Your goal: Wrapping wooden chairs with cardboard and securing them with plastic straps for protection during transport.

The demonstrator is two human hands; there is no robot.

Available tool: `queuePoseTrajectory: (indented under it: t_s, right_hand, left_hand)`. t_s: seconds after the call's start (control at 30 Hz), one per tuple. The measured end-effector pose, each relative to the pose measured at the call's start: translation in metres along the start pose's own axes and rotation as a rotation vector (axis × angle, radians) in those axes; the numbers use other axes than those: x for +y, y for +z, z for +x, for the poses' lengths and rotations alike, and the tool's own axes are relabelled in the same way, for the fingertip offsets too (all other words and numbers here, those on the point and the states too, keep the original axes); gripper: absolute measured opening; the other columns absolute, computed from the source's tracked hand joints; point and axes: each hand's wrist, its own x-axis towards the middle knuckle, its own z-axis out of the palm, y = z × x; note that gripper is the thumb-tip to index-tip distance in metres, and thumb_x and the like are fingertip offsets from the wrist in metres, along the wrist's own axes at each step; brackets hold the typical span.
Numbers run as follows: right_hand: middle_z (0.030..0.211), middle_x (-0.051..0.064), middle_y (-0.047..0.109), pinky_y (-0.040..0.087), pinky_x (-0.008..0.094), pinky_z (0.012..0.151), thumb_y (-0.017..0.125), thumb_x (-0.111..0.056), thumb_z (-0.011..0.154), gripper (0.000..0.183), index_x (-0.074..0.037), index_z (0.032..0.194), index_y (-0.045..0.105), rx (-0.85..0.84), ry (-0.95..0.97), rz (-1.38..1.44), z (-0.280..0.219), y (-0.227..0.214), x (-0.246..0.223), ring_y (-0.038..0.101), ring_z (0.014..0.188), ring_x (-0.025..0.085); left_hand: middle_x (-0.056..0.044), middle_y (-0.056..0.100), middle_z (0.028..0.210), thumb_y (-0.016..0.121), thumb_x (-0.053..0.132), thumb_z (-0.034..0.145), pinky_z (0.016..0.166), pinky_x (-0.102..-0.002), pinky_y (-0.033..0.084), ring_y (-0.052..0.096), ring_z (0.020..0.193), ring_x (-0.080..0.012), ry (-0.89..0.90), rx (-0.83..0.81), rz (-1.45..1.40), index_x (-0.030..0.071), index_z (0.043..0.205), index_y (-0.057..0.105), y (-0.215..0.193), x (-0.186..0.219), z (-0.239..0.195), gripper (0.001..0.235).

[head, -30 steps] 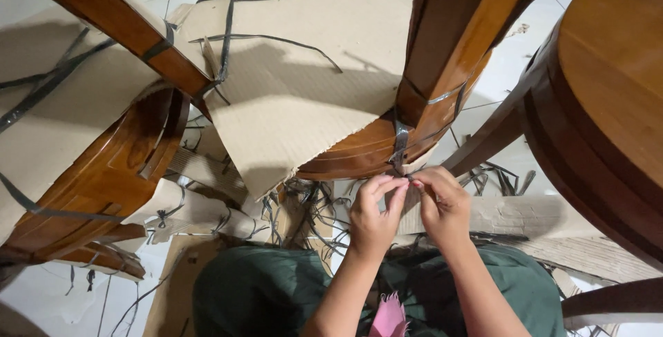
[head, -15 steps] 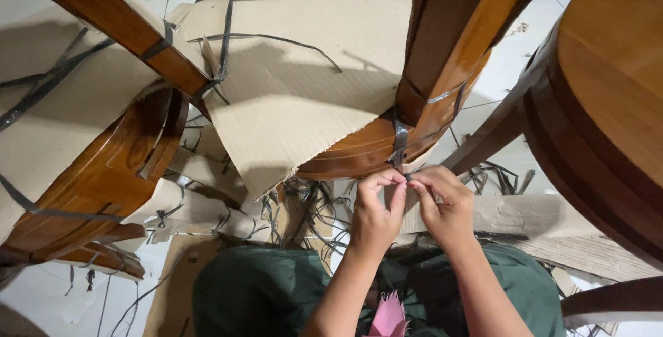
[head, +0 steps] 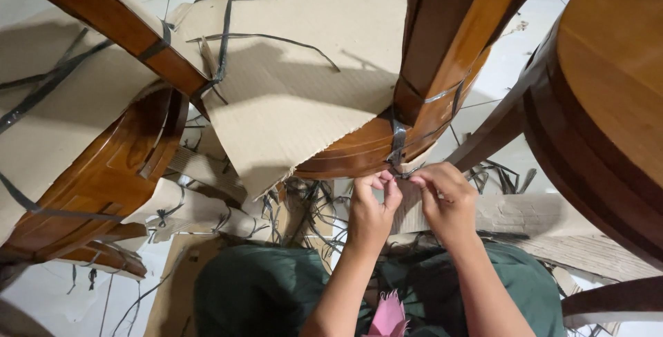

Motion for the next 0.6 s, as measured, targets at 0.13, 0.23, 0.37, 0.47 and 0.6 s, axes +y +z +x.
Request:
queuePoseTrajectory:
  t_s: [0.13,0.23,0.37,0.47,0.6]
  right_hand:
    - [0.077,0.007,0.072,0.054,0.037,0.071,0.077,-0.005,0.093,0.007,-0.009,0.087,0.078,0.043,0.078,-0.073,-0.001,-0.004,0.005,0.068,0.069,0.029]
    - [0.077,0.008,0.073,0.054,0.036,0.071,0.077,-0.007,0.093,0.006,-0.008,0.088,0.078,0.015,0.165,-0.018,0.001,-0.008,0.002,0.068,0.068,0.027]
    - [0.079,0.012,0.073,0.054,0.039,0.077,0.071,-0.006,0.097,0.008,-0.002,0.1,0.076,-0.061,0.431,0.134,0.007,-0.027,-0.007,0.06,0.077,0.017]
    - [0.072,0.013,0.073,0.055,0.041,0.078,0.075,-0.016,0.095,0.01,-0.007,0.096,0.079,-0.221,0.593,0.018,0.004,-0.041,0.001,0.069,0.069,0.025]
    - [0.079,0.031,0.077,0.05,0.061,0.08,0.067,-0.018,0.091,0.023,0.001,0.092,0.079,-0.767,0.708,-0.235,-0.003,-0.024,-0.02,0.069,0.086,0.057]
  left_hand:
    - [-0.003,0.073,0.085,0.072,0.01,0.088,0.072,-0.033,0.058,0.074,0.076,-0.022,-0.078,0.107,0.118,0.012,0.09,0.05,0.013,-0.008,-0.004,0.023]
    - [-0.01,0.074,0.085,0.077,0.013,0.087,0.073,-0.039,0.058,0.075,0.081,-0.0284,-0.157,0.12,0.092,0.007,0.097,0.057,0.019,-0.027,-0.017,0.023]
    - [-0.019,0.075,0.103,0.084,0.018,0.086,0.086,-0.047,0.059,0.074,0.099,-0.0385,-0.161,0.052,-0.108,-0.001,0.112,0.054,0.0,-0.044,-0.015,0.043]
    - [-0.023,0.067,0.12,0.074,0.004,0.091,0.095,-0.043,0.059,0.068,0.114,-0.0377,-0.215,-0.101,-0.2,-0.009,0.133,0.047,-0.023,-0.076,-0.039,0.051]
    - [-0.024,0.069,0.117,0.068,0.005,0.094,0.096,-0.054,0.057,0.067,0.114,-0.042,-0.438,-0.453,-0.045,-0.001,0.128,0.056,-0.065,-0.087,-0.064,0.036]
